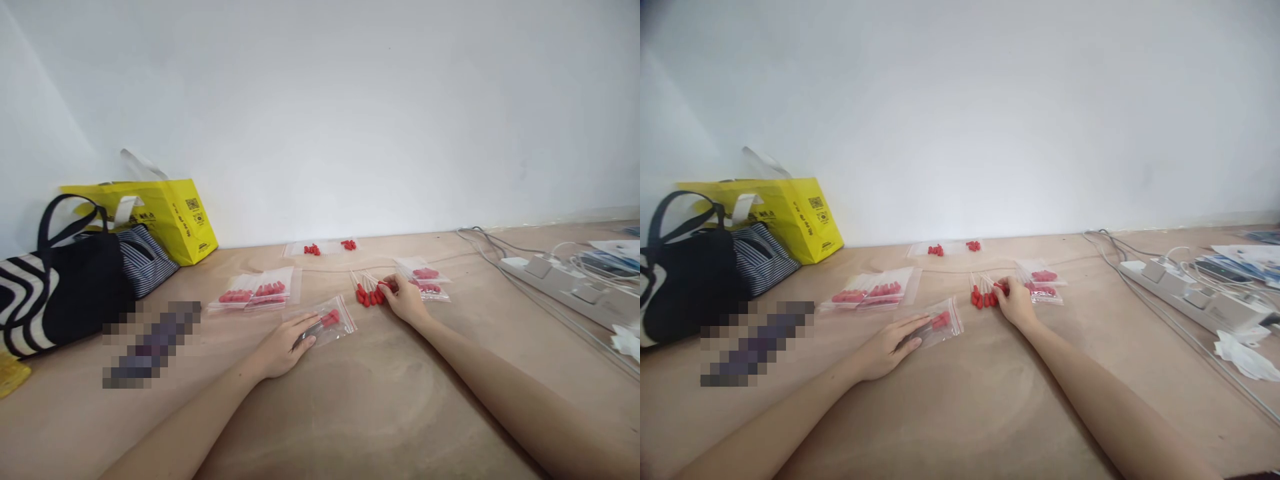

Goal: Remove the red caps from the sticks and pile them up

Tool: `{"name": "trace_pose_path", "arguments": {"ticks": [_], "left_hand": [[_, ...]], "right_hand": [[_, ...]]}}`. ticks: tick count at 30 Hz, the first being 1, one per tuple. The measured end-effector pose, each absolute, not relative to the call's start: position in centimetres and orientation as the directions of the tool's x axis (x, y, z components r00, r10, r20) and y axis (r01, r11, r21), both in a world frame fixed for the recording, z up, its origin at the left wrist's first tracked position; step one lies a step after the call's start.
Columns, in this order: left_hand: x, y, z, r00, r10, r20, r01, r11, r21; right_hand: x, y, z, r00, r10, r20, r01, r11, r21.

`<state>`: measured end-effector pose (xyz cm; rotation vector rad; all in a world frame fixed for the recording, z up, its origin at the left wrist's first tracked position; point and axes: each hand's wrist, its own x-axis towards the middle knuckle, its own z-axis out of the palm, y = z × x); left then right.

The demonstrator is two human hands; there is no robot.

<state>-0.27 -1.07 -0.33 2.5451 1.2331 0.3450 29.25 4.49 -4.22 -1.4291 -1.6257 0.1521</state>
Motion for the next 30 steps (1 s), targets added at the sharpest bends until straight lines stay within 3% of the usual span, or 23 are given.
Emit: {"name": "trace_pose_path", "arguments": {"ticks": [5,10,13,19,24,30], "left_hand": [[-0.4,-0.9,-0.4,0.611,0.785,0.105,0.711,-0.602,0.364],[-0.3,-1.0,-0.3,0.617,0.78,0.104,0.706,-0.607,0.364],[-0.2,-1.1,-0.2,0.614,0.784,0.094,0.712,-0.6,0.365],[-0.2,-1.2,-0.1,0.618,0.78,0.102,0.701,-0.605,0.378],[-0.4,-1.1,-0.4,0.616,0.78,0.106,0.702,-0.606,0.374],[-0.3,-1.1,-0.3,0.62,0.777,0.108,0.69,-0.605,0.397]], "right_hand": [[28.9,4.4,-3.7,0.142,0.816,0.561,0.724,0.301,-0.621],[28.2,4.1,-3.6,-0.027,0.811,0.584,0.78,0.382,-0.496],[28.1,4.0,-3.5,-0.067,0.793,0.605,0.759,0.434,-0.485],[28.7,4.5,-3.7,0.123,0.809,0.575,0.715,0.329,-0.617],[29.1,4.5,-3.6,0.114,0.834,0.54,0.668,0.338,-0.663],[29.6,3.9,-2.8,0.216,0.731,0.648,0.639,0.396,-0.66]]}}
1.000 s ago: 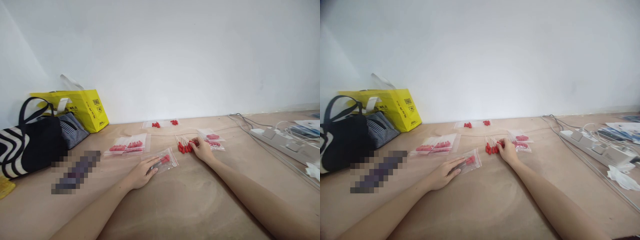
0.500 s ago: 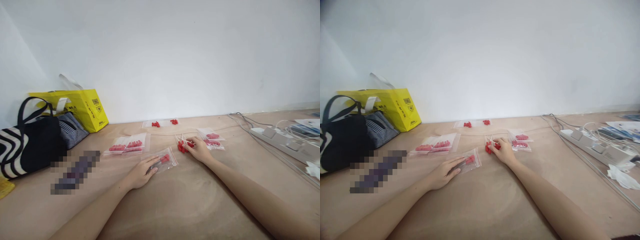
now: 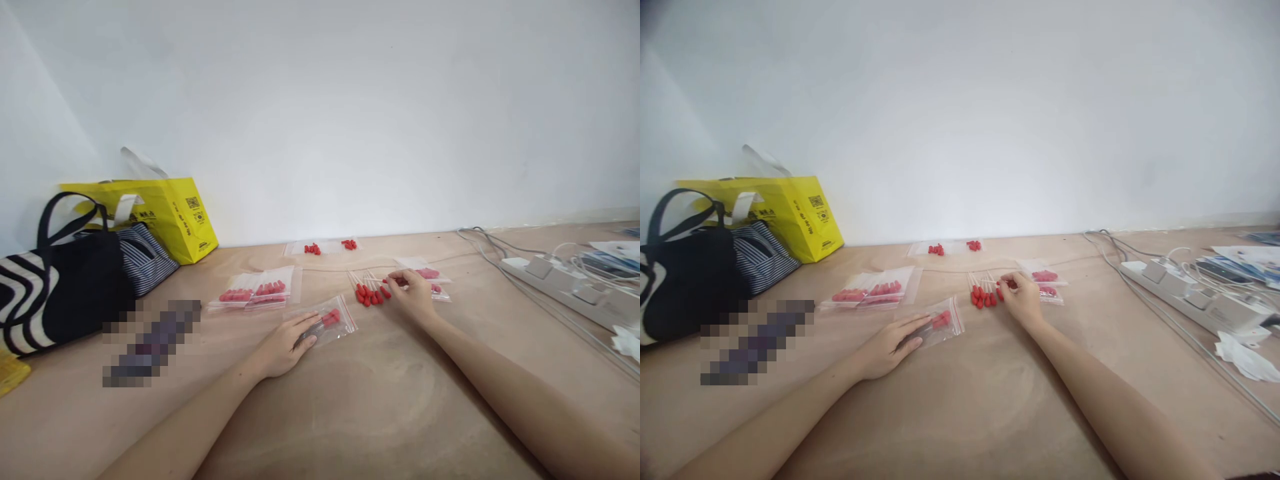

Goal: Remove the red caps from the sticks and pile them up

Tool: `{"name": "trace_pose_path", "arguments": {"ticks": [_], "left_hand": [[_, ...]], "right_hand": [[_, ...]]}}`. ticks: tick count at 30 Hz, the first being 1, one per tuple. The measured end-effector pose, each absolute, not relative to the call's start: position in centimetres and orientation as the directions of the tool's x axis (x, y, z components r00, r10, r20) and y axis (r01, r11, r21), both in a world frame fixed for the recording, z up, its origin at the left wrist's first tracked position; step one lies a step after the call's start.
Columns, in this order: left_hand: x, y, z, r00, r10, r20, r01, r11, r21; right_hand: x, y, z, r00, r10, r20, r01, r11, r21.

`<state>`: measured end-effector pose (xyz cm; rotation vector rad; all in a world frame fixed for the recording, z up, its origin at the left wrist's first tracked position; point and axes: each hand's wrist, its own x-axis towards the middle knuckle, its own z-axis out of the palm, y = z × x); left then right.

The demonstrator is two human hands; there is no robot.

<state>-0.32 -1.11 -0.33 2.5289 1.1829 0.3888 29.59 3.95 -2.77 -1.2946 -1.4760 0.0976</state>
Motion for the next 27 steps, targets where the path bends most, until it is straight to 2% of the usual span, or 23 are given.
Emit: {"name": "trace_pose_path", "arguments": {"ticks": [4,7,10,16,27], "left_hand": [[-0.3,-1.2,-0.2,0.616,0.78,0.109,0.692,-0.601,0.4],[-0.2,-1.2,-0.1,0.609,0.787,0.1,0.701,-0.592,0.397],[-0.2,-1.2,-0.1,0.611,0.786,0.095,0.702,-0.593,0.394],[-0.3,-1.1,-0.4,0.618,0.78,0.101,0.7,-0.603,0.382],[-0.4,-1.0,-0.5,0.639,0.758,0.133,0.668,-0.632,0.392]], "right_hand": [[30.4,4.4,-3.1,0.389,0.672,0.631,0.64,0.295,-0.709],[30.8,4.9,-3.5,0.456,0.69,0.561,0.649,0.174,-0.741],[30.6,4.9,-3.7,0.435,0.745,0.506,0.661,0.118,-0.741],[29.1,3.9,-3.6,0.32,0.853,0.413,0.663,0.11,-0.741],[30.1,4.4,-3.2,0.256,0.933,0.254,0.657,0.025,-0.754]]}}
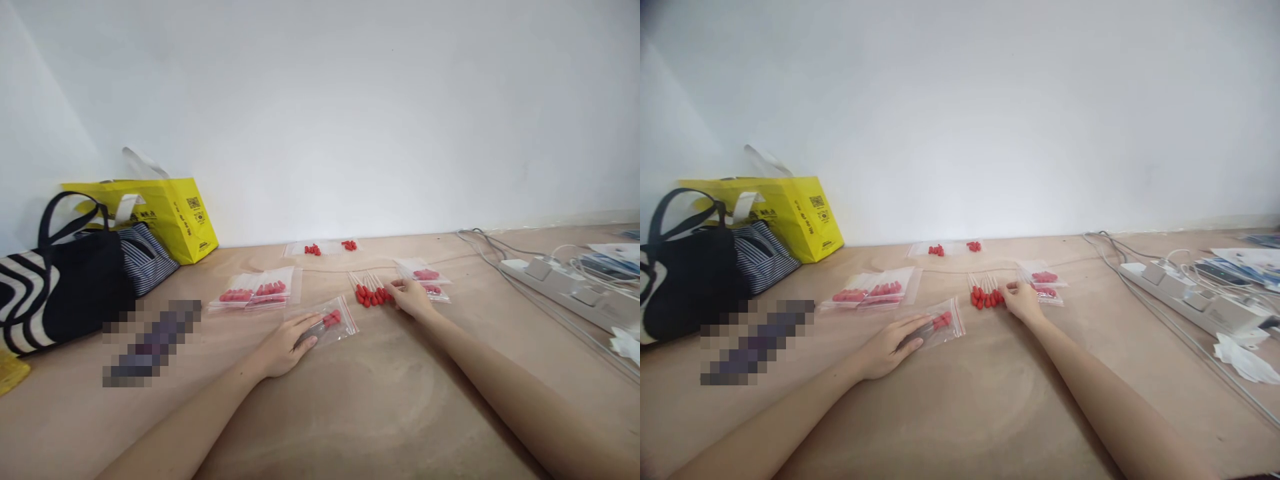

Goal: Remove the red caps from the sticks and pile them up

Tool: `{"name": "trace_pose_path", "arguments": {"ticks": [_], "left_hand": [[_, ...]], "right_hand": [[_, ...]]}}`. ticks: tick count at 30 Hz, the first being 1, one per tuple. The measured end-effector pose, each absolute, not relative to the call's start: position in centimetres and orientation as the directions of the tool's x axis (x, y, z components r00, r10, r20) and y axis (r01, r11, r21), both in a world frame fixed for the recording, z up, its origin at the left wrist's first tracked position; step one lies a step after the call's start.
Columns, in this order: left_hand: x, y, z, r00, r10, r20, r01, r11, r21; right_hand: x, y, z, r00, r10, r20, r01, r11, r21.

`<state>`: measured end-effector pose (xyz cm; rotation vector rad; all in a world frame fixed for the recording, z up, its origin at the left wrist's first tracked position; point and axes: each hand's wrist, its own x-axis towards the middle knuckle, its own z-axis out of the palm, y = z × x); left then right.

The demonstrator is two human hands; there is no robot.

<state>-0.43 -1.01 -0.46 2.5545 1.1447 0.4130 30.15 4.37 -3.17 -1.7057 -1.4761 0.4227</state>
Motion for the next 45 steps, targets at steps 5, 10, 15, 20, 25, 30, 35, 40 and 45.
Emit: {"name": "trace_pose_path", "arguments": {"ticks": [5,10,15,20,25,30,35,40,45], "left_hand": [[-0.4,-0.9,-0.5,0.641,0.757,0.129,0.67,-0.633,0.389],[-0.3,-1.0,-0.4,0.637,0.76,0.126,0.674,-0.629,0.388],[-0.4,-1.0,-0.5,0.643,0.754,0.133,0.661,-0.634,0.4],[-0.4,-0.9,-0.5,0.645,0.753,0.127,0.663,-0.635,0.397],[-0.1,-1.0,-0.2,0.671,0.735,0.102,0.649,-0.648,0.399],[0.4,-1.0,-0.1,0.715,0.697,0.051,0.635,-0.679,0.369],[0.5,-0.8,-0.2,0.737,0.676,-0.006,0.641,-0.696,0.323],[0.5,-0.8,0.0,0.732,0.681,-0.028,0.652,-0.687,0.32],[0.8,-1.1,0.5,0.726,0.685,-0.06,0.668,-0.681,0.301]], "right_hand": [[30.3,4.3,-3.0,0.224,0.932,0.285,0.701,0.049,-0.712],[30.4,4.3,-3.2,0.157,0.937,0.312,0.728,0.104,-0.678],[29.9,3.9,-2.7,0.202,0.896,0.396,0.742,0.125,-0.659],[27.1,2.1,-1.8,-0.189,0.871,0.453,0.681,0.449,-0.579],[24.6,0.7,-1.7,-0.416,0.802,0.428,0.683,0.586,-0.436],[23.7,0.1,-1.4,-0.535,0.719,0.444,0.644,0.687,-0.338],[23.2,0.0,-1.3,-0.619,0.676,0.398,0.627,0.732,-0.268],[22.8,0.4,-1.5,-0.596,0.717,0.36,0.654,0.694,-0.3],[22.7,0.2,-1.2,-0.528,0.754,0.391,0.649,0.655,-0.387]]}}
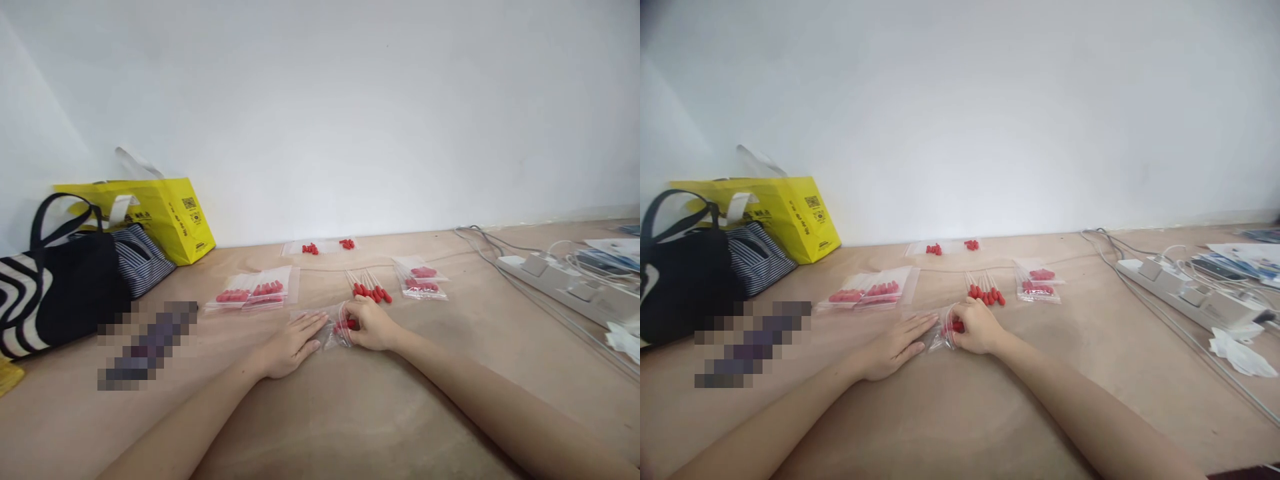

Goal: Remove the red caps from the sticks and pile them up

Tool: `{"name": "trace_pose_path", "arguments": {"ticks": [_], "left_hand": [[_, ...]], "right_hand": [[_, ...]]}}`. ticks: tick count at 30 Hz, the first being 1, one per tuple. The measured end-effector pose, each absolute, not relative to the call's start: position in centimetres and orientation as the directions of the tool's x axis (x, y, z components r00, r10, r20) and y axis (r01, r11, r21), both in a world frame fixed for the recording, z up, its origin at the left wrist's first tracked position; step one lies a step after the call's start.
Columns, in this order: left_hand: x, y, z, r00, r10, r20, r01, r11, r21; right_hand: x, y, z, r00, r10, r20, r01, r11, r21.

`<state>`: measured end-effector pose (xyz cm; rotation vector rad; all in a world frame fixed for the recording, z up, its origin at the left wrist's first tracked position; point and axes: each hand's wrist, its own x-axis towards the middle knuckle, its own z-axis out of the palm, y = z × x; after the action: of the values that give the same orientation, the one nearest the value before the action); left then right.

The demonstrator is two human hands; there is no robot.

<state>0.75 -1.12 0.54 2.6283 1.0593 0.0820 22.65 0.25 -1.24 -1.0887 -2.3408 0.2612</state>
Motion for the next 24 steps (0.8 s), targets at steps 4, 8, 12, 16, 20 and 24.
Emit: {"name": "trace_pose_path", "arguments": {"ticks": [4,8,12,16,20,24], "left_hand": [[0.8,-1.2,0.7,0.729,0.681,-0.06,0.662,-0.682,0.31],[0.7,-1.3,0.7,0.715,0.697,-0.056,0.676,-0.668,0.312],[0.6,-1.3,0.7,0.693,0.719,-0.06,0.699,-0.647,0.305],[0.0,-1.2,0.6,0.674,0.738,-0.034,0.708,-0.632,0.316],[-0.8,-1.0,0.4,0.657,0.754,-0.012,0.72,-0.622,0.309],[-1.0,-0.9,0.4,0.654,0.756,-0.021,0.726,-0.619,0.3]], "right_hand": [[22.7,-0.1,-1.0,-0.515,0.758,0.4,0.582,0.652,-0.486],[23.1,0.0,-1.4,-0.511,0.78,0.361,0.431,0.596,-0.678],[24.3,0.6,-1.8,-0.45,0.84,0.302,0.172,0.413,-0.894],[26.9,1.5,-1.4,-0.319,0.902,0.29,0.032,0.316,-0.948],[29.0,2.6,-0.8,-0.107,0.935,0.337,-0.01,0.338,-0.941],[28.2,3.6,-1.0,0.1,0.835,0.541,0.263,0.502,-0.824]]}}
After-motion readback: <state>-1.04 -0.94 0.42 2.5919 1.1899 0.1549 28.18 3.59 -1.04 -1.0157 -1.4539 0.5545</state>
